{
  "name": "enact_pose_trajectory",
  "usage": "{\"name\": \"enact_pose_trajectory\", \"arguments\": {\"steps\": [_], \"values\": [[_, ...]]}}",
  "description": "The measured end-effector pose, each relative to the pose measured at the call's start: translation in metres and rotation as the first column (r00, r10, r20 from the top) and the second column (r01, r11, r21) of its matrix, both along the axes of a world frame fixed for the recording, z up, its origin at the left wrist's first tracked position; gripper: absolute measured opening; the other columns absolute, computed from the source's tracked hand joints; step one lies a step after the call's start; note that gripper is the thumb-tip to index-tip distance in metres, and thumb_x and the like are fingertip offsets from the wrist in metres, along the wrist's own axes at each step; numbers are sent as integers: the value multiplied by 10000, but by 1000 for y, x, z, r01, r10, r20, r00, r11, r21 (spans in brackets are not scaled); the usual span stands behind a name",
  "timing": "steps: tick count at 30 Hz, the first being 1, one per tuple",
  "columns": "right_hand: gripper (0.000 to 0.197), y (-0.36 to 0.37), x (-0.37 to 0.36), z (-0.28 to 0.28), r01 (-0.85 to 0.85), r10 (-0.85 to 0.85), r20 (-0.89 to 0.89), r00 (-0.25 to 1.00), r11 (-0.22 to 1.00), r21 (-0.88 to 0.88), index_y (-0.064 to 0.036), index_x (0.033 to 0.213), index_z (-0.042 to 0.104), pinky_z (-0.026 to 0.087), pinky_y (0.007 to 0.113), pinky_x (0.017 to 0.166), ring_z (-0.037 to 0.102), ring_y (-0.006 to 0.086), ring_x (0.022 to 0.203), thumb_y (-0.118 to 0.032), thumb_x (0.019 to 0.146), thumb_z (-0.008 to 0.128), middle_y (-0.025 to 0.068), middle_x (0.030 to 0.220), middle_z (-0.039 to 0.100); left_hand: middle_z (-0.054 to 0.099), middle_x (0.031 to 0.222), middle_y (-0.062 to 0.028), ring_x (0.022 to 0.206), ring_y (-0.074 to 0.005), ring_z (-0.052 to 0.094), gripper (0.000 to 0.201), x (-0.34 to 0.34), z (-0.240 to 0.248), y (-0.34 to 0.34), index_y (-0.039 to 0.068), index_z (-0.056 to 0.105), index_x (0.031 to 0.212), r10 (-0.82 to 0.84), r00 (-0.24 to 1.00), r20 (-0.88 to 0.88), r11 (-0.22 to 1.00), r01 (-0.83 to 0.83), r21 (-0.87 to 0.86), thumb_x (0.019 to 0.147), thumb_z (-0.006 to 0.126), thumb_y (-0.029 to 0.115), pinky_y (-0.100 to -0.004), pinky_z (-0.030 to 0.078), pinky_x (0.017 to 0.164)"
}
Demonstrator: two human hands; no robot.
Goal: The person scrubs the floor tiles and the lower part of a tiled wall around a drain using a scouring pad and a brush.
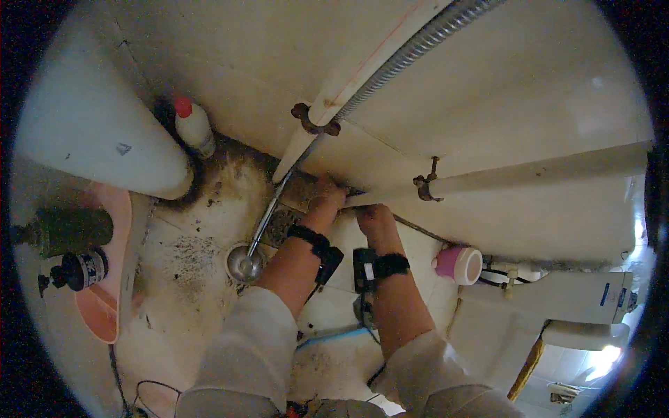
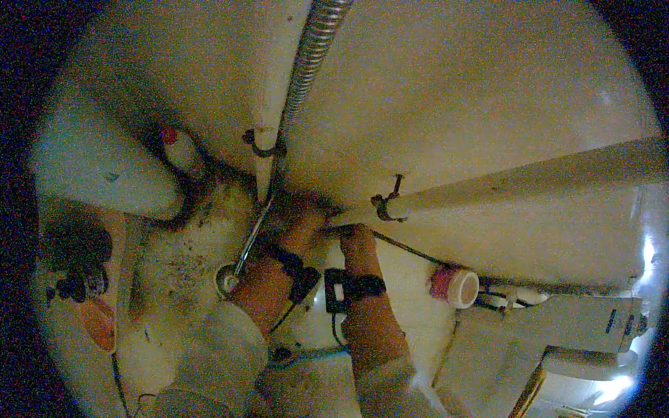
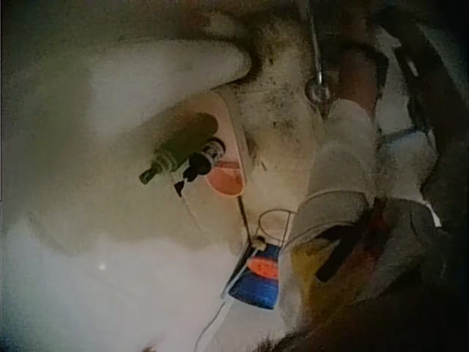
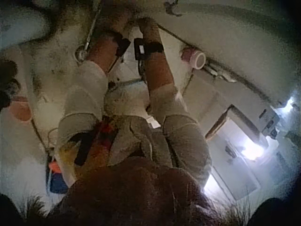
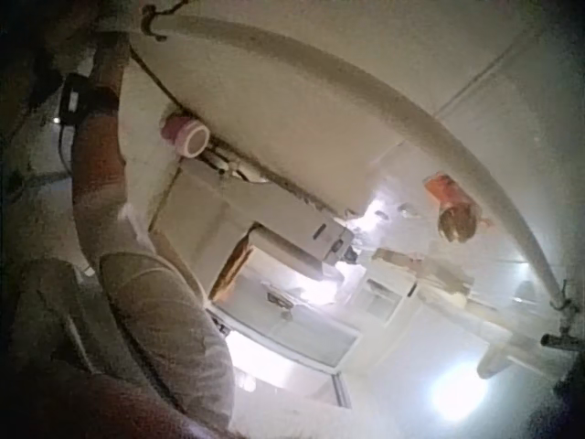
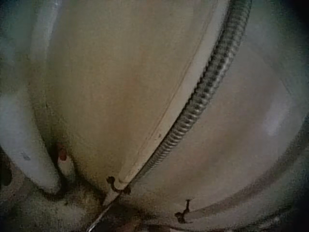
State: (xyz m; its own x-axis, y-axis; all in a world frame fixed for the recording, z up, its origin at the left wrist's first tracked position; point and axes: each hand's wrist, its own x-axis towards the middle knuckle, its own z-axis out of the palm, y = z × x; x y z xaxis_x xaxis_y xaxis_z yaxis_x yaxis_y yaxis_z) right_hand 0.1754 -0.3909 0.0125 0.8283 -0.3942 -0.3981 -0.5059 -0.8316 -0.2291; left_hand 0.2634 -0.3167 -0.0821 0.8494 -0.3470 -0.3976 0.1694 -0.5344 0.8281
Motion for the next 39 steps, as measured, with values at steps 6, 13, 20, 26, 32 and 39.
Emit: {"name": "enact_pose_trajectory", "arguments": {"steps": [6,13,20,26,32,39], "values": [[293,-1,-27,12,268,-336,467,818,941,208,12,1112,541,457,326,877,588,276,984,-118,850,526,174,1031,628,615,1111,-177,1021,-295,593,401,20,77,20,15,617,1075,-315,898,-307,903,184,-388,771,641,276,-367,472,885],[251,-35,-20,-72,167,-295,300,907,907,386,-41,1056,618,451,326,853,584,244,1013,-80,811,577,181,1103,619,622,1075,-192,1045,-330,576,490,6,-16,-6,19,614,1088,-198,978,70,937,168,307,787,617,406,-404,459,903],[403,-21,-37,-23,340,-865,179,469,364,867,-63,1199,521,456,356,826,566,221,979,-90,808,619,63,1073,579,616,1083,-203,1039,-351,571,526,0,0,-18,21,614,1091,70,996,-63,966,-52,252,792,600,453,-437,449,901],[287,26,-90,217,153,-508,281,814,655,740,-23,1156,530,464,304,846,584,191,978,-45,870,550,79,1104,566,596,1123,-210,1022,-361,574,487,0,-31,6,24,614,1101,23,999,-44,995,-19,102,805,615,411,-448,444,882],[260,-71,-149,251,97,-189,200,961,913,397,-22,1092,562,506,317,754,635,226,849,-110,850,601,88,976,642,619,1088,-192,977,-304,593,375,23,-93,27,31,631,1077,61,997,41,955,-46,-292,783,656,263,-415,452,855],[410,-117,-114,105,-672,741,45,670,631,-388,-20,1217,484,352,421,1014,422,345,1203,-170,839,538,174,1270,473,628,1086,-172,1014,-307,586,434,-30,16,33,56,595,1148,-369,920,133,925,377,-41,762,626,252,-372,454,874]]}}
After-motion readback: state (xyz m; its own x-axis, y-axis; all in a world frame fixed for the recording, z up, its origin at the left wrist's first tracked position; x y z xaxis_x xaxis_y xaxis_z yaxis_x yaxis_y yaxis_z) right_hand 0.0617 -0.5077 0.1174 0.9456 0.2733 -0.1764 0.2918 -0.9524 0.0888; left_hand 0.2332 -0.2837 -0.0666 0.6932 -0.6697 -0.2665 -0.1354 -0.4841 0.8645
